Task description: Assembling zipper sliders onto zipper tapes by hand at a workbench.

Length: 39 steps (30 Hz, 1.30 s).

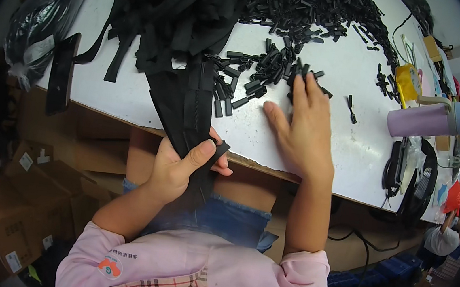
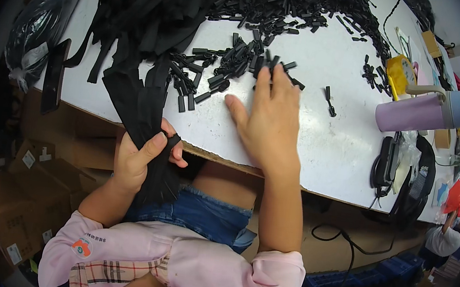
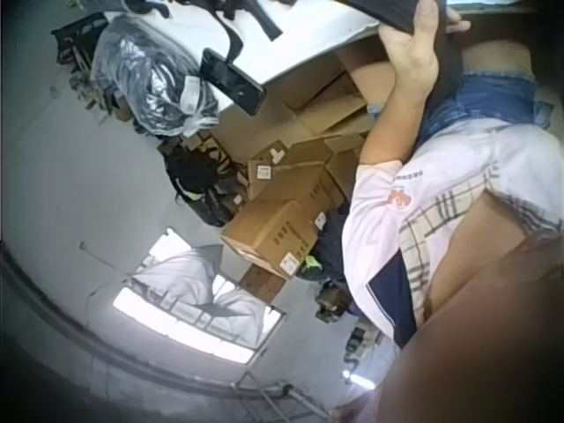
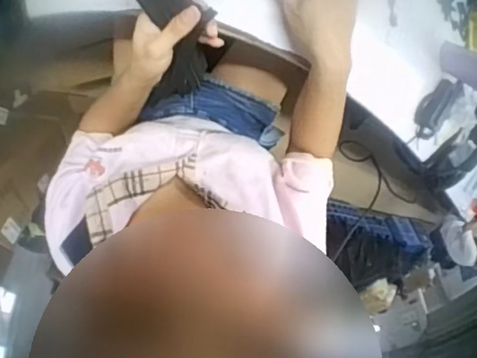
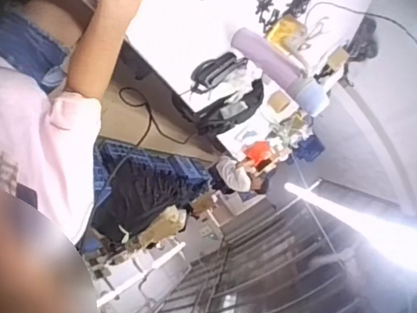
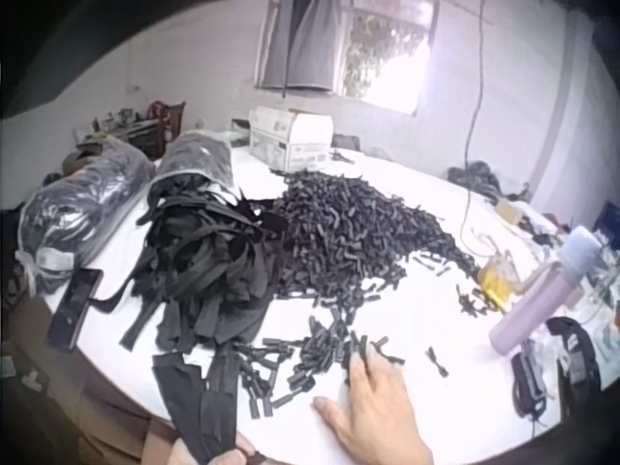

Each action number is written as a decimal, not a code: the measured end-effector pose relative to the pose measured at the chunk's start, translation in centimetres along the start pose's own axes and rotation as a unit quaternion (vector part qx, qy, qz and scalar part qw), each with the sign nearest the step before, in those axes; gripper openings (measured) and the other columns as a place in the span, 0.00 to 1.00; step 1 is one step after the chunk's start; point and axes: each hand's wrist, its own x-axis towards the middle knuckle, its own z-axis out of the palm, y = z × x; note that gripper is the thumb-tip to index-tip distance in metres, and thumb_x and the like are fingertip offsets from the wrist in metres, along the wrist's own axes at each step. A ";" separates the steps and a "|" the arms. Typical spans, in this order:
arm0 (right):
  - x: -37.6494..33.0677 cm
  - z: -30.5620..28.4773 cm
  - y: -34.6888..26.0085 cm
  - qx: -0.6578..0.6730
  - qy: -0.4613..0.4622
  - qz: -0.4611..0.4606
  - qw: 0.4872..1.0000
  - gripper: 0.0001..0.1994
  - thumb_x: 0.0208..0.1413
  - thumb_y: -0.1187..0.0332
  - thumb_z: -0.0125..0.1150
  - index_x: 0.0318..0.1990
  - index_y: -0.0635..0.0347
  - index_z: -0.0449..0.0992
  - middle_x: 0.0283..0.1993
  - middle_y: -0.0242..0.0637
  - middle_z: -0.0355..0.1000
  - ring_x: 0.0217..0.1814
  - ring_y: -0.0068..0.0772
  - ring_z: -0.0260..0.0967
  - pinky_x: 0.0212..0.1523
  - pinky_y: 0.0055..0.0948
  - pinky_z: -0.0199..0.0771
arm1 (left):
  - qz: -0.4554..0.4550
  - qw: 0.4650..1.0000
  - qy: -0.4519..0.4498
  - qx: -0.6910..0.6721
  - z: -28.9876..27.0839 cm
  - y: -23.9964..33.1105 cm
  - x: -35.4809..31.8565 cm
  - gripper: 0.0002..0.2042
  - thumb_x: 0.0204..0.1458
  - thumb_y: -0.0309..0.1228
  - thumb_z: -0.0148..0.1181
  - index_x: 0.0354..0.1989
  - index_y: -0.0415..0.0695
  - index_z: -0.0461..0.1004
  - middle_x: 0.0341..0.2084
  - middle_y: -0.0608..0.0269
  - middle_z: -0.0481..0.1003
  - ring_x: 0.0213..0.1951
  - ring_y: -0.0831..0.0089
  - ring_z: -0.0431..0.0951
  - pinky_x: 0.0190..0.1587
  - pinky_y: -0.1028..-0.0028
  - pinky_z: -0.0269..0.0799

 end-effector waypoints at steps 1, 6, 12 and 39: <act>-0.5 0.0 -0.5 0.002 -0.002 -0.003 1.000 0.28 0.42 0.59 0.55 0.47 0.72 0.59 0.52 0.56 0.54 0.54 0.51 0.51 0.54 0.41 0.49 | -0.001 1.000 0.000 0.002 -0.2 -0.1 0.0 0.10 0.50 0.31 0.48 0.35 0.36 0.63 0.24 0.59 0.67 0.27 0.74 0.71 0.30 0.71 0.73; -3.1 -0.7 -1.5 0.088 -0.042 -0.082 0.992 0.27 0.40 0.62 0.57 0.48 0.67 0.60 0.52 0.53 0.54 0.53 0.50 0.53 0.54 0.44 0.50 | 0.015 1.000 0.010 -0.001 -0.6 -0.6 0.0 0.10 0.49 0.30 0.48 0.35 0.35 0.64 0.25 0.61 0.67 0.26 0.75 0.70 0.30 0.70 0.73; -5.1 -0.6 -1.8 0.195 0.164 0.010 0.967 0.12 0.35 0.78 0.58 0.33 0.63 0.71 0.25 0.37 0.64 0.25 0.33 0.60 0.24 0.26 0.61 | -0.007 0.998 0.036 0.042 0.6 0.0 -0.2 0.09 0.48 0.28 0.48 0.34 0.35 0.64 0.24 0.60 0.66 0.21 0.76 0.69 0.25 0.75 0.70; -5.4 -1.0 -4.3 0.534 0.010 0.025 0.845 0.06 0.39 0.82 0.55 0.28 0.66 0.72 0.27 0.35 0.66 0.22 0.18 0.63 0.20 0.14 0.64 | 0.093 0.977 0.012 0.191 0.6 -1.7 0.0 0.05 0.43 0.23 0.56 0.30 0.37 0.70 0.23 0.67 0.71 0.27 0.83 0.67 0.30 0.83 0.64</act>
